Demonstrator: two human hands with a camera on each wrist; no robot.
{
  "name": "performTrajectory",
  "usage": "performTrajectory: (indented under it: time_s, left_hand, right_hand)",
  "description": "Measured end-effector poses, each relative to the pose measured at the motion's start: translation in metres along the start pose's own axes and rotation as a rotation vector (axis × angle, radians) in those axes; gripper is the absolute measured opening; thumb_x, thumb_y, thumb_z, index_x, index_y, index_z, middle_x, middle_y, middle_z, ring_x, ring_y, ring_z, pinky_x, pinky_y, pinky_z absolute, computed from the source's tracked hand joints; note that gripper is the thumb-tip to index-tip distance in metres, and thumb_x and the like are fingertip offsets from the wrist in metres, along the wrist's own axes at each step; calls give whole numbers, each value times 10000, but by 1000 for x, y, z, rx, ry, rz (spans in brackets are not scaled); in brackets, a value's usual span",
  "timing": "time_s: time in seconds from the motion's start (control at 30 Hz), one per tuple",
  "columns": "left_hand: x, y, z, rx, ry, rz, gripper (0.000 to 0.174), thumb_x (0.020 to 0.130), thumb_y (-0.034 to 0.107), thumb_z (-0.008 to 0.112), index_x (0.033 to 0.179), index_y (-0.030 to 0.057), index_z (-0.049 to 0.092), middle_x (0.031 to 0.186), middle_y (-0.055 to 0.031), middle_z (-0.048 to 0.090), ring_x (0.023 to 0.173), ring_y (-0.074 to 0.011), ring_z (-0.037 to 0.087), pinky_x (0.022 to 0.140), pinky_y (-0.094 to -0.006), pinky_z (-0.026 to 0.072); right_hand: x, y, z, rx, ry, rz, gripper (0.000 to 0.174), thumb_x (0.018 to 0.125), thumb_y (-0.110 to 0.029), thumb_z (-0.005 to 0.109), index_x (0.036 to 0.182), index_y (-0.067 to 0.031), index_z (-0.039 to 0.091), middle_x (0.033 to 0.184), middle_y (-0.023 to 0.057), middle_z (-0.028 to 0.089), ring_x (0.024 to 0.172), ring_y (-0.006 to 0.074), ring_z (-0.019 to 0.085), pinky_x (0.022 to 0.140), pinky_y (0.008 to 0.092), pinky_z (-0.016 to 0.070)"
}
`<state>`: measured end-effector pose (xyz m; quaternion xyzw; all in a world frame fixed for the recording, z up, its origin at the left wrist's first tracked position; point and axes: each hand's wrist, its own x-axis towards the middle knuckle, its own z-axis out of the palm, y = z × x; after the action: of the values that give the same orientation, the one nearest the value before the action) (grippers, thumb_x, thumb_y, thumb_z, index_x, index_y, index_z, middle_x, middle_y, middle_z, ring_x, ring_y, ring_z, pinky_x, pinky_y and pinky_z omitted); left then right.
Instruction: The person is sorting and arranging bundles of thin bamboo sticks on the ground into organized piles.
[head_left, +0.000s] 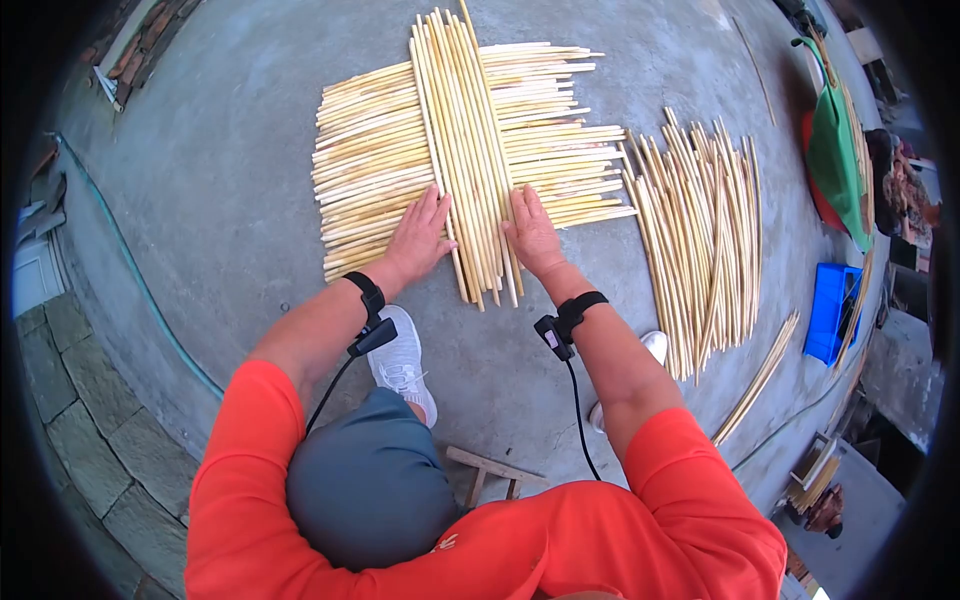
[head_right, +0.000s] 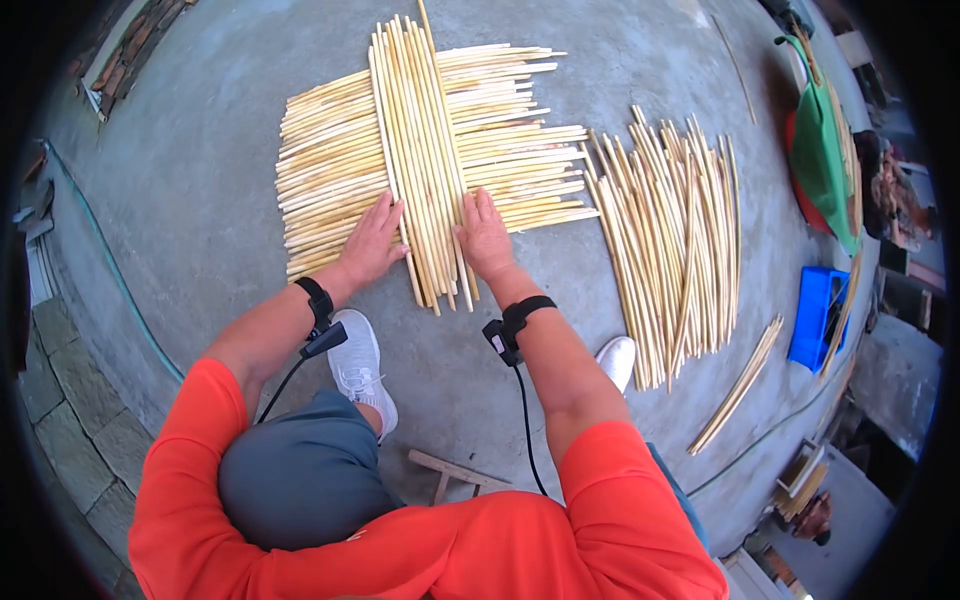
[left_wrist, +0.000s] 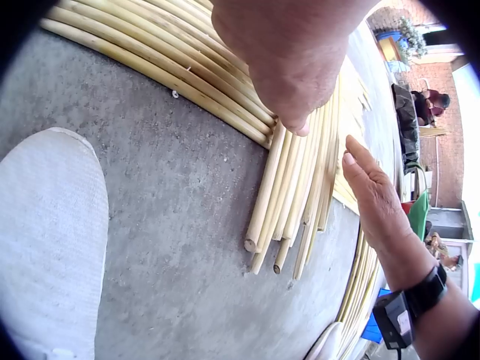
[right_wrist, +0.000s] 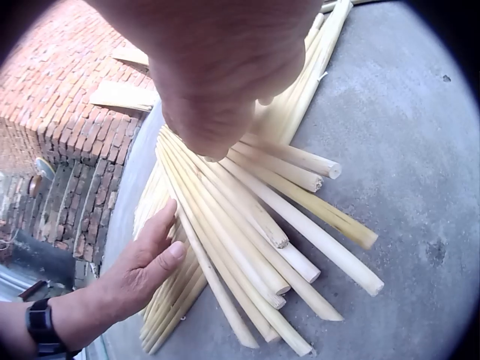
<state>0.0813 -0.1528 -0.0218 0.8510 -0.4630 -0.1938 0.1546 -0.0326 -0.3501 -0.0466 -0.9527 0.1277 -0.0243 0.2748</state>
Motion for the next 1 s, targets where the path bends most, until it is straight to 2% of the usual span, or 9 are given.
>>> performTrajectory:
  time_s: [0.1, 0.17, 0.4, 0.7, 1.0]
  left_hand:
    - [3, -4, -1, -36, -16, 0, 739, 787, 287, 614, 1349, 15, 218, 1400, -244, 159, 1305, -348, 184, 1072, -396, 184]
    - [5, -4, -2, -45, -22, 16, 737, 788, 283, 614, 1347, 11, 219, 1400, -247, 159, 1303, -352, 186, 1072, -394, 185]
    - [9, -2, -4, -52, -40, 1, 733, 792, 278, 611, 1345, 7, 215, 1395, -257, 160, 1297, -360, 197, 1072, -391, 187]
    - [6, -5, -2, -52, -17, 19, 711, 799, 261, 605, 1336, -10, 226, 1394, -255, 162, 1297, -361, 195, 1069, -396, 192]
    - [7, -4, -3, -32, -43, 18, 688, 799, 261, 604, 1323, -11, 249, 1395, -238, 171, 1306, -352, 175, 1075, -397, 181]
  right_hand:
    - [6, 0, -2, 25, -6, -44, 546, 811, -198, 537, 1264, 37, 344, 1328, 274, 290, 1228, 400, 299, 1030, 405, 266]
    - [9, -1, -3, 68, -86, -21, 525, 815, -179, 530, 1250, 54, 348, 1313, 286, 298, 1228, 404, 295, 1035, 403, 261]
    - [11, -1, -1, 25, -80, -39, 520, 812, -161, 534, 1242, 64, 347, 1307, 275, 307, 1230, 395, 295, 1039, 394, 259]
    - [9, 1, -3, 94, -88, 21, 553, 797, -157, 548, 1271, 30, 333, 1320, 253, 303, 1211, 377, 337, 1011, 366, 312]
    - [8, 1, -2, 66, -96, 0, 532, 815, -163, 534, 1271, 32, 341, 1329, 245, 299, 1245, 361, 292, 1038, 362, 273]
